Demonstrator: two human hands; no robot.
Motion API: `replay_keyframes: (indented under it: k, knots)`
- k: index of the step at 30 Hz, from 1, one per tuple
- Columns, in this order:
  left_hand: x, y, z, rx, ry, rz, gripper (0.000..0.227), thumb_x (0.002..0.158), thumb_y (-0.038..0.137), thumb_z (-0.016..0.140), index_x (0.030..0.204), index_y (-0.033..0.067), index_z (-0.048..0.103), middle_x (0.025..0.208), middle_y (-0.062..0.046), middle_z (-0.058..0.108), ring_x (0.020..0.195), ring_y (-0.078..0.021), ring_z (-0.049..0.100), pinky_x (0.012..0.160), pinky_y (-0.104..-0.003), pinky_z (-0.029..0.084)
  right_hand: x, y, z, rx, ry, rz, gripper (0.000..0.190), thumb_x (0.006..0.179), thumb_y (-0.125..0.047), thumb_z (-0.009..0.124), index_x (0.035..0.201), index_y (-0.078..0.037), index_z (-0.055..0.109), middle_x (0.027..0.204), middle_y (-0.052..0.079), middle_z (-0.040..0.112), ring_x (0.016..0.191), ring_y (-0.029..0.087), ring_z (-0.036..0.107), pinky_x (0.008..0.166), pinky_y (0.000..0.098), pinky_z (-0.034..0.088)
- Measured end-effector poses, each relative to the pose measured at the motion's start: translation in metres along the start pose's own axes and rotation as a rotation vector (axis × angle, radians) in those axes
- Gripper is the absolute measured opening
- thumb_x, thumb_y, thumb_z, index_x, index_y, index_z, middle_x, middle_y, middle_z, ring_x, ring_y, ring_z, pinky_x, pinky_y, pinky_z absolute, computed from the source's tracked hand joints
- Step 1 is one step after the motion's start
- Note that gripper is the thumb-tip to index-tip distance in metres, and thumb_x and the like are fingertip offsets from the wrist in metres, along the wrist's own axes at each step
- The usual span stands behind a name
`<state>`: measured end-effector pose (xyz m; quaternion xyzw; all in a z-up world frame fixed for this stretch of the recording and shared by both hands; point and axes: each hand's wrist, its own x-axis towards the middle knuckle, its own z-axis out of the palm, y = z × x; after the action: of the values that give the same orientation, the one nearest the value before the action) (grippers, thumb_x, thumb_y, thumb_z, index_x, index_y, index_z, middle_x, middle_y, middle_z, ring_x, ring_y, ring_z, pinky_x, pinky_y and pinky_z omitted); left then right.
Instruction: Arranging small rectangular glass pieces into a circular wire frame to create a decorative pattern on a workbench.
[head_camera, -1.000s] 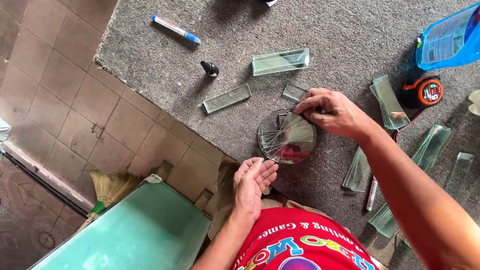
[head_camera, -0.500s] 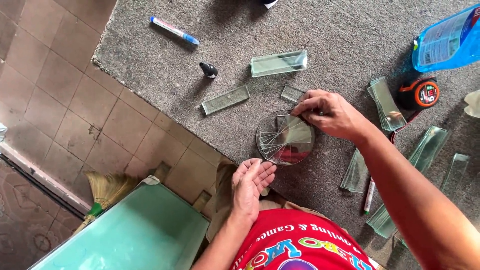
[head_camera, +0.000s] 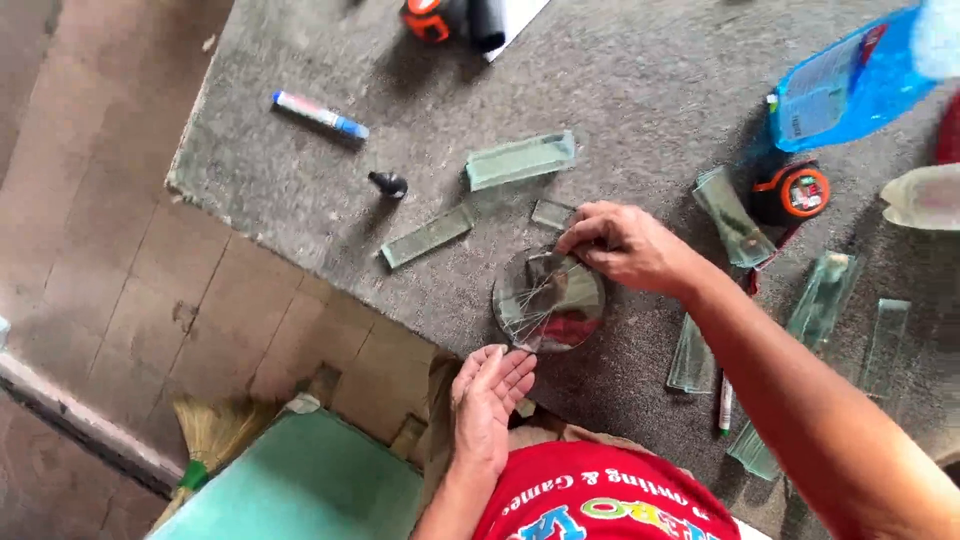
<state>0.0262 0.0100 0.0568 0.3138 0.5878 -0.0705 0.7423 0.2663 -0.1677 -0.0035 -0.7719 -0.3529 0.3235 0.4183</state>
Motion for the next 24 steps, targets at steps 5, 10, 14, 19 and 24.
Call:
replay_keyframes:
  k: [5, 10, 14, 19, 24]
  knots:
    - [0.001, 0.001, 0.003, 0.001, 0.024, -0.009, 0.024, 0.104, 0.015, 0.068, 0.123, 0.0007, 0.066, 0.127, -0.035, 0.082, 0.117, -0.0436, 0.081, 0.099, -0.047, 0.063, -0.001, 0.012, 0.003, -0.005, 0.015, 0.026, 0.037, 0.087, -0.004, 0.068, 0.113, -0.019, 0.089, 0.111, 0.000, 0.080, 0.103, 0.019, 0.076, 0.089, 0.0339, 0.057]
    - [0.007, -0.006, -0.004, -0.003, 0.029, 0.032, 0.026, 0.107, 0.017, 0.065, 0.125, -0.0005, 0.065, 0.125, -0.035, 0.081, 0.114, -0.0443, 0.080, 0.096, -0.047, 0.063, -0.003, -0.002, 0.002, 0.025, 0.013, 0.079, 0.033, 0.095, -0.002, 0.067, 0.111, -0.020, 0.090, 0.112, 0.000, 0.081, 0.101, 0.020, 0.075, 0.081, 0.0354, 0.059]
    - [0.008, -0.009, -0.003, -0.023, 0.040, 0.035, 0.026, 0.106, 0.017, 0.066, 0.126, -0.0004, 0.064, 0.127, -0.036, 0.080, 0.115, -0.0448, 0.080, 0.096, -0.046, 0.063, -0.005, -0.002, 0.000, 0.017, -0.003, 0.110, 0.033, 0.097, -0.003, 0.065, 0.112, -0.020, 0.089, 0.117, 0.000, 0.081, 0.105, 0.021, 0.074, 0.085, 0.0372, 0.059]
    - [0.008, -0.011, -0.004, -0.021, 0.018, 0.050, 0.028, 0.105, 0.019, 0.066, 0.125, -0.0003, 0.065, 0.126, -0.035, 0.081, 0.113, -0.0435, 0.080, 0.096, -0.047, 0.063, -0.005, -0.003, -0.001, 0.008, -0.013, 0.117, 0.035, 0.095, -0.004, 0.065, 0.114, -0.021, 0.090, 0.118, 0.000, 0.079, 0.108, 0.022, 0.073, 0.088, 0.0386, 0.057]
    - [0.003, -0.006, 0.003, -0.025, 0.034, 0.040, 0.030, 0.104, 0.018, 0.067, 0.127, -0.0008, 0.065, 0.129, -0.037, 0.080, 0.116, -0.0448, 0.080, 0.098, -0.048, 0.064, -0.005, 0.005, 0.001, 0.035, 0.024, 0.043, 0.035, 0.091, -0.003, 0.066, 0.111, -0.020, 0.090, 0.111, -0.001, 0.080, 0.098, 0.019, 0.075, 0.083, 0.0337, 0.056]
